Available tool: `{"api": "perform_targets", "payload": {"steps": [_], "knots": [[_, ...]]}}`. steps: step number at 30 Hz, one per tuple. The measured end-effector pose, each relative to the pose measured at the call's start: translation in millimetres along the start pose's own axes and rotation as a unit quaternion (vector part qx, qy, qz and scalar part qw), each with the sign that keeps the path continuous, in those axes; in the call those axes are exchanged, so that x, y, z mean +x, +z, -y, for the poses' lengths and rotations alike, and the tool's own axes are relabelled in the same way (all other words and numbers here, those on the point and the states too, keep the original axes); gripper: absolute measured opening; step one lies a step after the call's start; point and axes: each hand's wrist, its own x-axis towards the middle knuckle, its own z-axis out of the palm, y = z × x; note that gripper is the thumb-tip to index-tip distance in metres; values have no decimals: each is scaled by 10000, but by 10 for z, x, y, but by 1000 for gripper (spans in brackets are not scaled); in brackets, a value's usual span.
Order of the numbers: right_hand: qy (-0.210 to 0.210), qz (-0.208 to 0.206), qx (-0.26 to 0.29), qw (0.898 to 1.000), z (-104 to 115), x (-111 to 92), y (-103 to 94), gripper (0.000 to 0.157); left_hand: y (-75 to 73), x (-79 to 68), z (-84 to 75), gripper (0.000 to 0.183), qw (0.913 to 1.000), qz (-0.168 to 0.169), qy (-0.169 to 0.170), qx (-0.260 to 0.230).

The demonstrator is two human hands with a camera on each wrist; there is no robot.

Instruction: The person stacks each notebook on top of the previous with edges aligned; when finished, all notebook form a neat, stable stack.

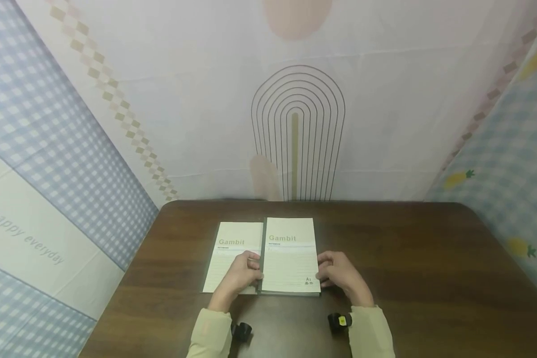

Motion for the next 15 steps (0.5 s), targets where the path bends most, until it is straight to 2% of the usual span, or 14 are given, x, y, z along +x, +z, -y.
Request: {"api": "perform_targets", "payload": {"steps": [15], "knots": [[-12, -146, -255, 9996, -11, -29, 32, 39, -8, -17, 21, 45, 9997, -61, 68, 226]]}}
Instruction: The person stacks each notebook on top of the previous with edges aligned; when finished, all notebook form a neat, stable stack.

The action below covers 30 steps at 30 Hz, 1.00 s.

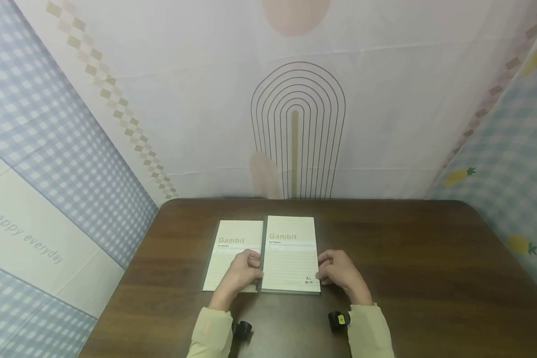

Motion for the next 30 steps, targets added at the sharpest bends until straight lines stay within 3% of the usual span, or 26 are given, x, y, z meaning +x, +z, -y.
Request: {"api": "perform_targets", "payload": {"steps": [7, 14, 23, 30], "knots": [[99, -49, -114, 9999, -8, -7, 1, 41, 2, -23, -11, 40, 10000, 17, 31, 91], [171, -200, -417, 9988, 9, 1, -23, 36, -84, -46, -16, 35, 9999, -5, -13, -161], [-194, -695, -1038, 9920, 80, -36, -46, 30, -236, -70, -34, 35, 9993, -114, -180, -303], [-501, -933, -814, 9910, 326, -85, 21, 30, -414, -97, -5, 36, 9986, -250, -165, -440]]}}
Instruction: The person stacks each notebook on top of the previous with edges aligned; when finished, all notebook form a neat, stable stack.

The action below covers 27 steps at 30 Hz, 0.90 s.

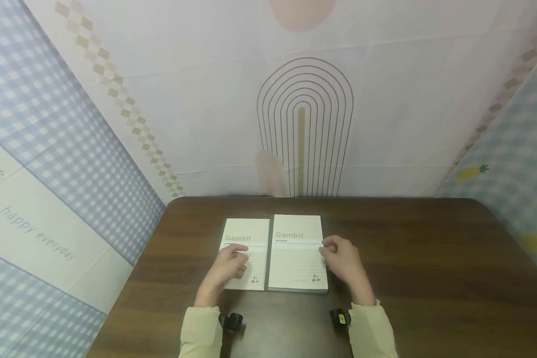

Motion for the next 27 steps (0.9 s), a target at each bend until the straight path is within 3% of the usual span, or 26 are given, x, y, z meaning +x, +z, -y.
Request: {"api": "perform_targets", "payload": {"steps": [9, 27], "knots": [[-173, -137, 358, 9991, 235, 62, 211, 28, -238, -22, 31, 37, 9992, -352, -101, -182], [-180, -286, 1238, 9917, 447, 103, 614, 22, -441, -22, 191, 38, 9958, -859, -195, -252]]}}
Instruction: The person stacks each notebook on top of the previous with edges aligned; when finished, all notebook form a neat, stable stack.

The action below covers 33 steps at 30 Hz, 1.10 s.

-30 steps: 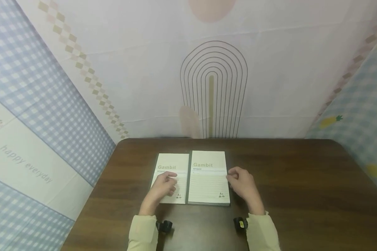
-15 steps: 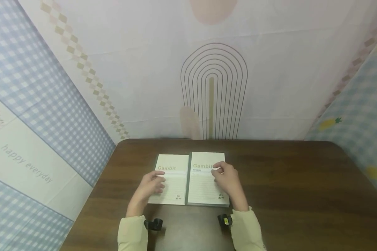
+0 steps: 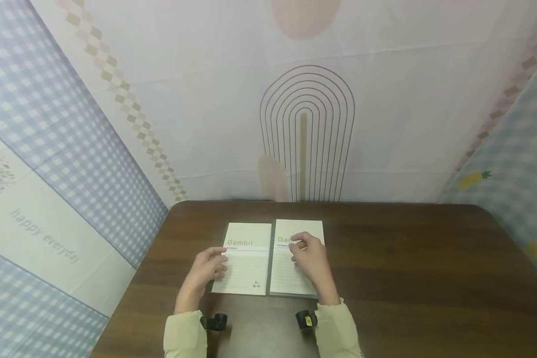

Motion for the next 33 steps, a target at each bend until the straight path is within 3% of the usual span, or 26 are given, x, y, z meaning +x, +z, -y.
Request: {"api": "perform_targets", "payload": {"steps": [22, 28, 33], "knots": [[24, 987, 612, 9932, 74, -141, 401, 31, -256, -1, 108, 40, 9983, -577, 15, -27], [1, 932, 358, 9950, 99, -188, 512, 40, -314, -10, 112, 40, 9978, -629, 55, 189], [-108, 953, -131, 9953, 118, -251, 615, 46, -279, -2, 90, 40, 9972, -648, 150, 344]]}}
